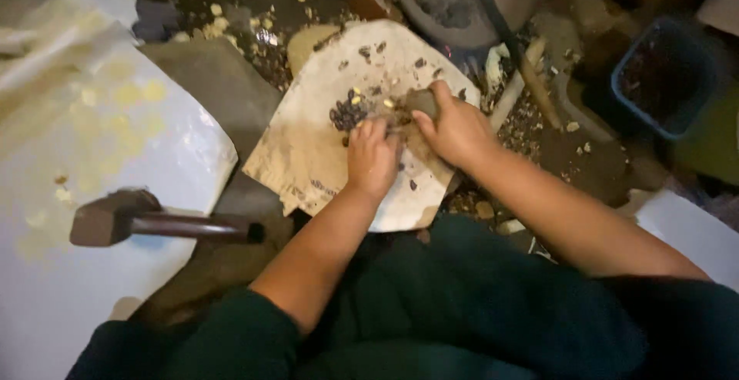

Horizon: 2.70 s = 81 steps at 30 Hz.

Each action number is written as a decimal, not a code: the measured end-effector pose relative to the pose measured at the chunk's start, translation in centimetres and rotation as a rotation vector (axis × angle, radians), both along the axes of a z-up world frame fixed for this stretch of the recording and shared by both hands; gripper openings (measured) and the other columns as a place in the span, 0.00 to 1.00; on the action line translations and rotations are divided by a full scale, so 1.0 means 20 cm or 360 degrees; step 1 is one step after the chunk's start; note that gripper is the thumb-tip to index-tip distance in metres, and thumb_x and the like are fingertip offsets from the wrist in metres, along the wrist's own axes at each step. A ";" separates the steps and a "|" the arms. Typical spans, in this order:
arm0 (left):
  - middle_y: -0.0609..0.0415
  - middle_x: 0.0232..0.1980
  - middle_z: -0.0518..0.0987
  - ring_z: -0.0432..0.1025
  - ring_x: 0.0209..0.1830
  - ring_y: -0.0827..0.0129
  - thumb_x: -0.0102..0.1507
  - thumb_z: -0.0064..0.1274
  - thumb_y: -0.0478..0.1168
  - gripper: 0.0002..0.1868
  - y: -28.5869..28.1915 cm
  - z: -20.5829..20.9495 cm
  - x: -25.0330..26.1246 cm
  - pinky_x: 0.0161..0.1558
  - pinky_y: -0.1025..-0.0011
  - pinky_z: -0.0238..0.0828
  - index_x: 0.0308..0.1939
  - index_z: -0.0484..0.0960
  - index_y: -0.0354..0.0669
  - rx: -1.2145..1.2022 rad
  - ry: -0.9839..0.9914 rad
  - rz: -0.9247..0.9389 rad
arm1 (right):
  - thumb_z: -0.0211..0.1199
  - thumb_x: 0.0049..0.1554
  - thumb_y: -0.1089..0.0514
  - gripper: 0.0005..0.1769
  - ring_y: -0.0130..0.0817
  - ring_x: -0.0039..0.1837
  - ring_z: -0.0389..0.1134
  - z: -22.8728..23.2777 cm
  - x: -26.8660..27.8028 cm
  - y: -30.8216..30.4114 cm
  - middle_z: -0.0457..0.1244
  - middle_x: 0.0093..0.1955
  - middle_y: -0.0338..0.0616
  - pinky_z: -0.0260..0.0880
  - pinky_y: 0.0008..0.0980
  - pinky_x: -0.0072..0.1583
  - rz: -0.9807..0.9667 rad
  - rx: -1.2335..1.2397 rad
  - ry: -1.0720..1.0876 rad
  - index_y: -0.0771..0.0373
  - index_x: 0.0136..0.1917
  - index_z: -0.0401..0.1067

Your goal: Cracking nuts with a stone and flattening them with a wooden mallet.

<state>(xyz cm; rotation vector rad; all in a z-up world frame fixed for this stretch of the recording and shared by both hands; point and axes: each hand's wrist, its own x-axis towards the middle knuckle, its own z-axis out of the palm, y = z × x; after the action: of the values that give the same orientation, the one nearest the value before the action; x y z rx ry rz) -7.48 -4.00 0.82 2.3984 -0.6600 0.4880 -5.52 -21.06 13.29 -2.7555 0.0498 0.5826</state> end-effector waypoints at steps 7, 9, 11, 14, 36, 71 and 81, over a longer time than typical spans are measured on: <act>0.41 0.51 0.75 0.71 0.52 0.44 0.62 0.63 0.49 0.19 0.27 0.01 0.03 0.52 0.49 0.67 0.46 0.76 0.39 0.0136 0.0287 0.0116 | 0.54 0.63 0.44 0.29 0.74 0.57 0.70 -0.22 -0.20 -0.11 0.63 0.60 0.66 0.71 0.65 0.58 0.0016 -0.0072 0.0170 0.49 0.74 0.51; 0.42 0.51 0.71 0.70 0.53 0.43 0.64 0.60 0.45 0.17 0.34 0.07 0.00 0.54 0.53 0.68 0.45 0.72 0.37 -0.0042 0.0253 0.0043 | 0.55 0.64 0.47 0.29 0.76 0.53 0.71 -0.12 -0.19 -0.01 0.64 0.55 0.68 0.72 0.65 0.54 0.0047 0.0181 0.0017 0.54 0.74 0.54; 0.45 0.50 0.72 0.71 0.53 0.46 0.64 0.61 0.43 0.16 0.36 0.01 0.01 0.55 0.55 0.69 0.49 0.74 0.40 -0.0059 0.0284 0.0032 | 0.54 0.64 0.46 0.28 0.77 0.53 0.70 -0.06 -0.19 0.09 0.64 0.57 0.69 0.72 0.67 0.55 0.0156 0.0159 0.0018 0.55 0.73 0.55; 0.47 0.50 0.74 0.73 0.54 0.49 0.62 0.63 0.40 0.18 0.37 0.00 -0.04 0.57 0.57 0.70 0.54 0.76 0.43 -0.0074 0.0353 0.0023 | 0.54 0.64 0.44 0.27 0.76 0.51 0.71 0.01 -0.23 0.16 0.63 0.57 0.69 0.72 0.67 0.55 0.0339 0.0055 0.0044 0.56 0.71 0.57; 0.61 0.43 0.82 0.76 0.50 0.67 0.69 0.46 0.39 0.20 0.04 -0.18 -0.02 0.60 0.55 0.64 0.64 0.74 0.60 0.0062 0.0060 -0.0135 | 0.53 0.63 0.42 0.27 0.74 0.57 0.70 -0.21 -0.25 -0.09 0.67 0.54 0.70 0.69 0.65 0.58 -0.0007 0.0102 0.0126 0.50 0.72 0.54; 0.59 0.46 0.76 0.71 0.51 0.60 0.57 0.66 0.51 0.11 0.05 -0.05 0.04 0.59 0.52 0.61 0.38 0.85 0.55 0.0155 0.0193 0.0149 | 0.54 0.63 0.43 0.28 0.69 0.59 0.71 -0.22 -0.21 -0.08 0.68 0.56 0.65 0.66 0.66 0.63 0.0189 0.0035 0.0123 0.48 0.72 0.56; 0.52 0.49 0.74 0.72 0.50 0.57 0.67 0.57 0.55 0.16 0.42 0.04 0.00 0.56 0.54 0.63 0.44 0.75 0.48 0.0157 0.0084 0.0246 | 0.54 0.66 0.47 0.27 0.71 0.55 0.71 -0.01 -0.13 0.09 0.65 0.57 0.70 0.71 0.64 0.59 -0.0008 0.0357 -0.0130 0.53 0.75 0.56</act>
<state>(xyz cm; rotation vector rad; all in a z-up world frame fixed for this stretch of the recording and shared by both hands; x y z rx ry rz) -7.45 4.38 1.70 2.5590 -0.4883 0.4641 -8.15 -19.23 13.03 -2.5572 -0.0264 0.4442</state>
